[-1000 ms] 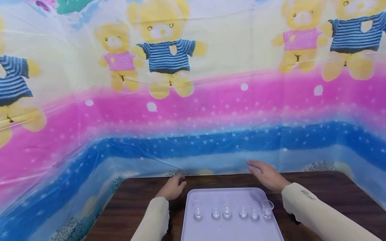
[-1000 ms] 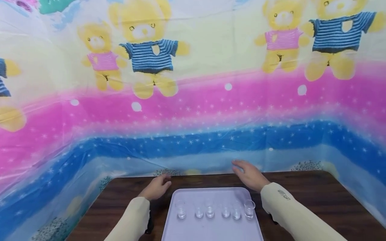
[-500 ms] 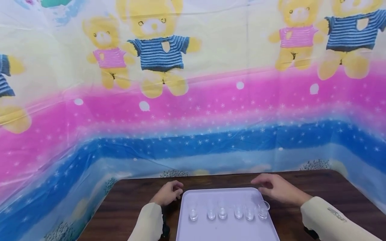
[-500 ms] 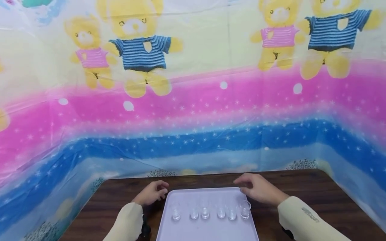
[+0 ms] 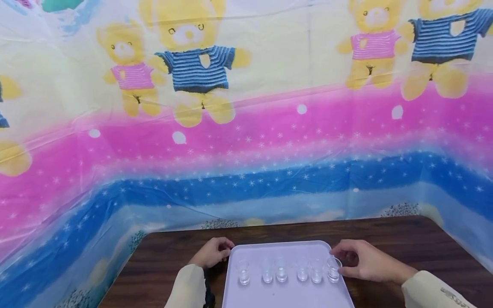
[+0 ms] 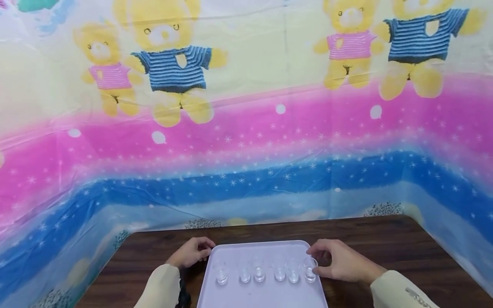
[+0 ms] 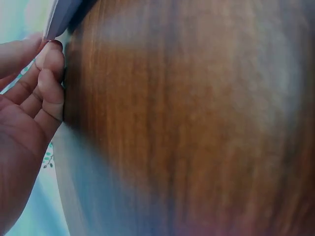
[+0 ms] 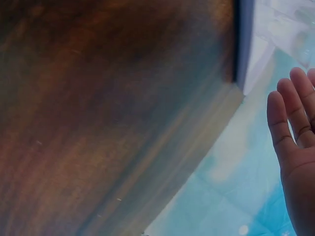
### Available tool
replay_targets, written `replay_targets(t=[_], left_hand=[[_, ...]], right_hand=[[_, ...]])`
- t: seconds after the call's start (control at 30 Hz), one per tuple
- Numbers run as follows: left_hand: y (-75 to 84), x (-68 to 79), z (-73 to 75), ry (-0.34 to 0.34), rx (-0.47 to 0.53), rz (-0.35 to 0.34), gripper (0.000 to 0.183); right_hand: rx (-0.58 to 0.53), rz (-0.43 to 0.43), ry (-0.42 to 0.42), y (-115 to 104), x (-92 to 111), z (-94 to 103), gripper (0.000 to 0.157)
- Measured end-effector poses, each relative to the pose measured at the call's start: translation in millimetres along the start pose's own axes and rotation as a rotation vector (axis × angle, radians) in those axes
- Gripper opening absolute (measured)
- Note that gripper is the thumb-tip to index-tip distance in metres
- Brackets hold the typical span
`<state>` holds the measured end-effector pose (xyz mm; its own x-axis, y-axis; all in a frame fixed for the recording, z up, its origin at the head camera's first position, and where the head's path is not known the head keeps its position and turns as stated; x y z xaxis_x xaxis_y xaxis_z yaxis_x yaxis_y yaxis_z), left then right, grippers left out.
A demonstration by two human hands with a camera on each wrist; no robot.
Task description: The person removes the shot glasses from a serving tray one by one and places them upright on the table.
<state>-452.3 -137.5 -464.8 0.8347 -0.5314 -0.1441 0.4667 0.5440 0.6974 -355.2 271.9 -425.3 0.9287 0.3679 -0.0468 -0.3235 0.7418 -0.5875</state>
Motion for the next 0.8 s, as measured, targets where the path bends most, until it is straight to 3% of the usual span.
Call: replay_targets(t=[0.2,0.5,0.6,0.8], left_hand=[[0.0,1.2,-2.9,0.013,-0.003,-0.032,0.013],[1.6,4.7,-4.4,0.011,-0.009,-0.022,0.014],[2.9,6.9,-5.4,0.008,-0.007,-0.006,0.013],[6.2,9.5,-7.4,0.010,-0.005,0.000,0.013]], right_hand=[[-0.009,-0.049,-0.019,7.3,0.5,-5.2,0.032],[-0.009,-0.030,0.016,9.5,-2.5,-5.8,0.029],[-0.017,-0.037,0.056,9.6,-4.7,-2.0,0.028],[0.007,-0.074,0.216,19.5,-15.0,12.0,0.028]])
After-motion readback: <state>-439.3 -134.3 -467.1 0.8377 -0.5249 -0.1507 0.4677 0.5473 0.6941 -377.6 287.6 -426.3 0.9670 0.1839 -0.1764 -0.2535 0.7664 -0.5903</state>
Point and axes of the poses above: each hand's wrist, its own x-axis away from the middle knuckle, its own z-axis out of the back of the hand, y = z × x, the point moved 3 cm from there along -x, towards the middle knuckle, and after that the axes turned 13 degrees about -z, right-handed, at the moved point
